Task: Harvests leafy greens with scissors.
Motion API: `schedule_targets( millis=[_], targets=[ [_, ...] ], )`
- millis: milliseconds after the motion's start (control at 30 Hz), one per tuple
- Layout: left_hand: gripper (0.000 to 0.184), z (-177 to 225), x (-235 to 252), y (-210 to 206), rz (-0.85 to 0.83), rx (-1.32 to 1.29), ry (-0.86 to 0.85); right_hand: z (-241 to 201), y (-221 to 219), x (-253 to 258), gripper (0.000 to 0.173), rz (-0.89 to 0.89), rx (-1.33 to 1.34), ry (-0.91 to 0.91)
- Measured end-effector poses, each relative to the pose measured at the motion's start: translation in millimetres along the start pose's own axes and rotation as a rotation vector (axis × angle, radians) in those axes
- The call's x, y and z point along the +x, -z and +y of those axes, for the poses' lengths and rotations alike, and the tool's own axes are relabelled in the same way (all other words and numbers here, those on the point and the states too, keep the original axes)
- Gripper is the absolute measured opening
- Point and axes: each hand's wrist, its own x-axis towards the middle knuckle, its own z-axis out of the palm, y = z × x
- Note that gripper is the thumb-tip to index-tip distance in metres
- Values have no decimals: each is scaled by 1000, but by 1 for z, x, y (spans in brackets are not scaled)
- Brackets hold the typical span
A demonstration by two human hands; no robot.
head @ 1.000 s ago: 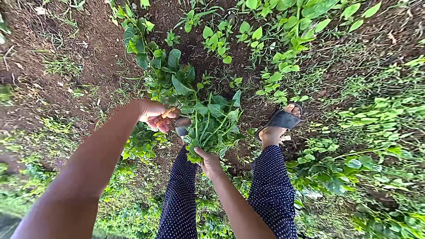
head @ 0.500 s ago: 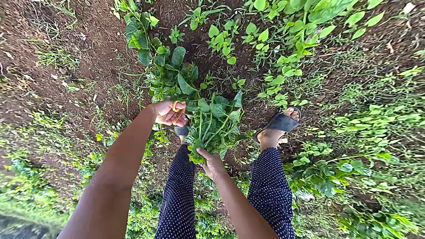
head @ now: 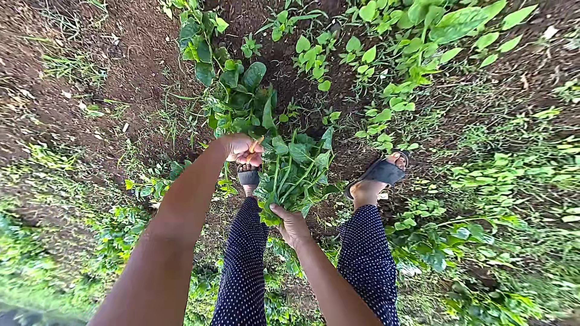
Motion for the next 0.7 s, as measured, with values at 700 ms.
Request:
schedule_targets(
  millis=[700],
  targets=[
    [21, -451, -275, -121, -19, -646, 86, -10, 102, -349, 15, 48, -30, 465]
  ],
)
